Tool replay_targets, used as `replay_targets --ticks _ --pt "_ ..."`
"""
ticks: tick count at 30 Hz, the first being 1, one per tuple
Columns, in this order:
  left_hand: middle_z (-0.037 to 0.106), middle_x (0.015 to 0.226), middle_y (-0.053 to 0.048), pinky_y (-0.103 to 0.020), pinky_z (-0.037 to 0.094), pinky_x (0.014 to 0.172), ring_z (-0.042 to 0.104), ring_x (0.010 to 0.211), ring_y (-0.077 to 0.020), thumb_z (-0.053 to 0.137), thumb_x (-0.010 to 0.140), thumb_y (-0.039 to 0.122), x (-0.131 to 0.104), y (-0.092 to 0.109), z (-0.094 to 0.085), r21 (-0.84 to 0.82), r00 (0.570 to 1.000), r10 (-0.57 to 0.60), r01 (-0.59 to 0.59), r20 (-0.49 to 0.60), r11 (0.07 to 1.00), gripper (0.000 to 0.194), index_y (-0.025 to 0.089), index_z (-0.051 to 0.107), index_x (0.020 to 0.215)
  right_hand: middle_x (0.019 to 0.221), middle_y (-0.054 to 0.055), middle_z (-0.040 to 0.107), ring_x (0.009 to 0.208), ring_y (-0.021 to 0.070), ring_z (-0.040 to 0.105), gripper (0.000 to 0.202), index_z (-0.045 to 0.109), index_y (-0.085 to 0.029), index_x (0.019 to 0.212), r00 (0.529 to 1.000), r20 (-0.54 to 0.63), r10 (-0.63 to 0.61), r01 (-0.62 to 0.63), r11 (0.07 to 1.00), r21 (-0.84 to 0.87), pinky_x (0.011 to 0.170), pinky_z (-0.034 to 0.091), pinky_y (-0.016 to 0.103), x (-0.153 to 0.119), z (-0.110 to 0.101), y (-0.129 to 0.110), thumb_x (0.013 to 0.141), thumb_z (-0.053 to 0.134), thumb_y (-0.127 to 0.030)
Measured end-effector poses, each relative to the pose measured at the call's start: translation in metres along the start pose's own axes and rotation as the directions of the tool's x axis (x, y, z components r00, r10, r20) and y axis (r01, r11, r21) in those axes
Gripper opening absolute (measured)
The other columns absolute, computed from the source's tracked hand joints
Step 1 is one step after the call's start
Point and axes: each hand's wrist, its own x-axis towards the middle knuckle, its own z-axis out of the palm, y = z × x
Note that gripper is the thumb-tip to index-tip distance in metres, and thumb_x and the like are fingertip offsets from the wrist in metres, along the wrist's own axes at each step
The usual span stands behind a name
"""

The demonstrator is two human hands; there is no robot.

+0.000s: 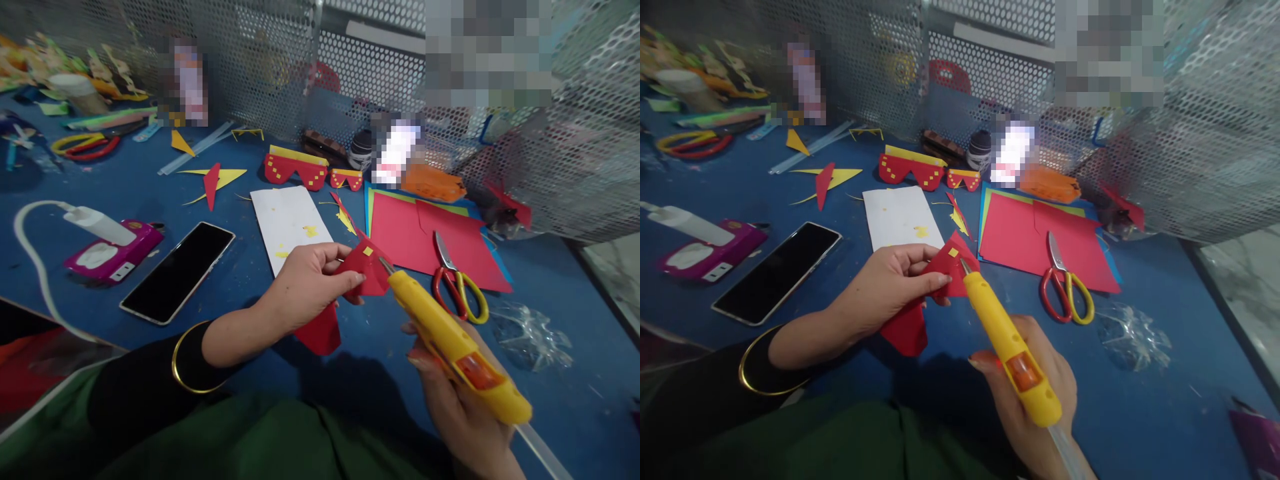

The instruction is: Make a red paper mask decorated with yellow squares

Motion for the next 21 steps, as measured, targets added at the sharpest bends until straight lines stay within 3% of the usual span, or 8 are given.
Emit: replay_targets --ticks 2,4,7,9,11,14,17,21 --pt "0.075 0.071 -0.002 -0.019 0.049 0.057 0.07 0.063 -0.0124 0.071 0.081 0.019 0.0 -0.001 -0.001 0.02 1.0 -0.021 0.022 -0.013 1.0 0.022 0.013 0.07 0.102 0.087 0.004 0.071 0.06 0.0143 0.062 0.026 0.068 -0.022 0.105 0.99 -0.041 0.135 -0.124 0.969 0.212 0.047 0.044 0.025 0.0 0.0 0.0 0.095 0.059 -0.045" --pt "0.077 0.08 -0.004 -0.02 0.049 0.057 0.072 0.065 -0.0133 0.073 0.081 0.022 0.001 0.0 -0.001 0.016 0.999 -0.031 0.031 -0.021 0.999 0.027 0.014 0.07 0.106 0.083 0.005 0.071 0.057 0.0144 0.06 0.032 0.069 -0.021 0.107 0.951 -0.086 0.298 -0.242 0.886 0.395 0.044 0.041 0.025 0.004 -0.001 0.003 0.096 0.055 -0.048" --pt "0.079 0.087 -0.006 -0.02 0.052 0.059 0.072 0.065 -0.0133 0.073 0.081 0.023 0.001 0.002 -0.001 -0.007 0.999 -0.025 0.024 -0.022 1.0 0.027 0.014 0.071 0.105 0.068 0.003 0.066 0.054 0.0143 0.057 0.047 0.07 -0.019 0.103 0.845 -0.078 0.529 -0.427 0.756 0.496 0.043 0.038 0.024 0.013 -0.004 0.01 0.097 0.047 -0.059" --pt "0.079 0.085 -0.006 -0.019 0.052 0.056 0.072 0.064 -0.0131 0.076 0.079 0.025 0.0 0.004 -0.002 -0.009 0.999 -0.019 0.019 -0.045 1.0 0.028 0.014 0.071 0.105 0.061 0.001 0.06 0.053 0.0134 0.054 0.054 0.07 -0.019 0.099 0.78 -0.002 0.626 -0.516 0.644 0.565 0.046 0.042 0.024 0.018 -0.007 0.017 0.094 0.046 -0.067" --pt "0.079 0.085 -0.005 -0.016 0.05 0.051 0.072 0.063 -0.013 0.08 0.077 0.027 0.0 0.006 -0.003 -0.005 0.996 -0.015 0.014 -0.083 1.0 0.032 0.015 0.071 0.106 0.059 -0.002 0.057 0.051 0.0115 0.051 0.047 0.07 -0.02 0.095 0.732 0.084 0.676 -0.556 0.52 0.648 0.05 0.044 0.025 0.018 -0.012 0.024 0.085 0.062 -0.066" --pt "0.079 0.09 -0.005 -0.015 0.049 0.047 0.072 0.063 -0.0133 0.084 0.072 0.03 0.001 0.009 -0.006 -0.019 0.991 -0.007 0.005 -0.133 1.0 0.04 0.018 0.071 0.108 0.063 -0.002 0.062 0.054 0.0112 0.055 0.042 0.07 -0.018 0.088 0.653 0.17 0.738 -0.627 0.402 0.667 0.053 0.046 0.024 0.007 -0.027 0.033 0.061 0.088 -0.046" --pt "0.079 0.094 -0.005 -0.015 0.051 0.047 0.072 0.065 -0.0134 0.087 0.07 0.031 0.001 0.01 -0.009 -0.024 0.988 0.006 -0.01 -0.157 1.0 0.044 0.02 0.072 0.109 0.073 0.004 0.071 0.064 0.0165 0.065 0.042 0.071 -0.018 0.083 0.597 0.127 0.792 -0.685 0.422 0.593 0.057 0.05 0.026 -0.01 -0.051 0.045 0.054 0.091 -0.039" --pt "0.079 0.095 -0.005 -0.015 0.051 0.045 0.072 0.064 -0.0142 0.089 0.067 0.03 0.001 0.01 -0.011 -0.038 0.989 0.028 -0.034 -0.147 0.999 0.045 0.02 0.073 0.108 0.086 0.007 0.077 0.074 0.0211 0.071 0.044 0.072 -0.02 0.092 0.599 -0.235 0.766 -0.619 0.629 0.47 0.064 0.055 0.031 -0.021 -0.085 0.079 0.059 0.085 -0.046"
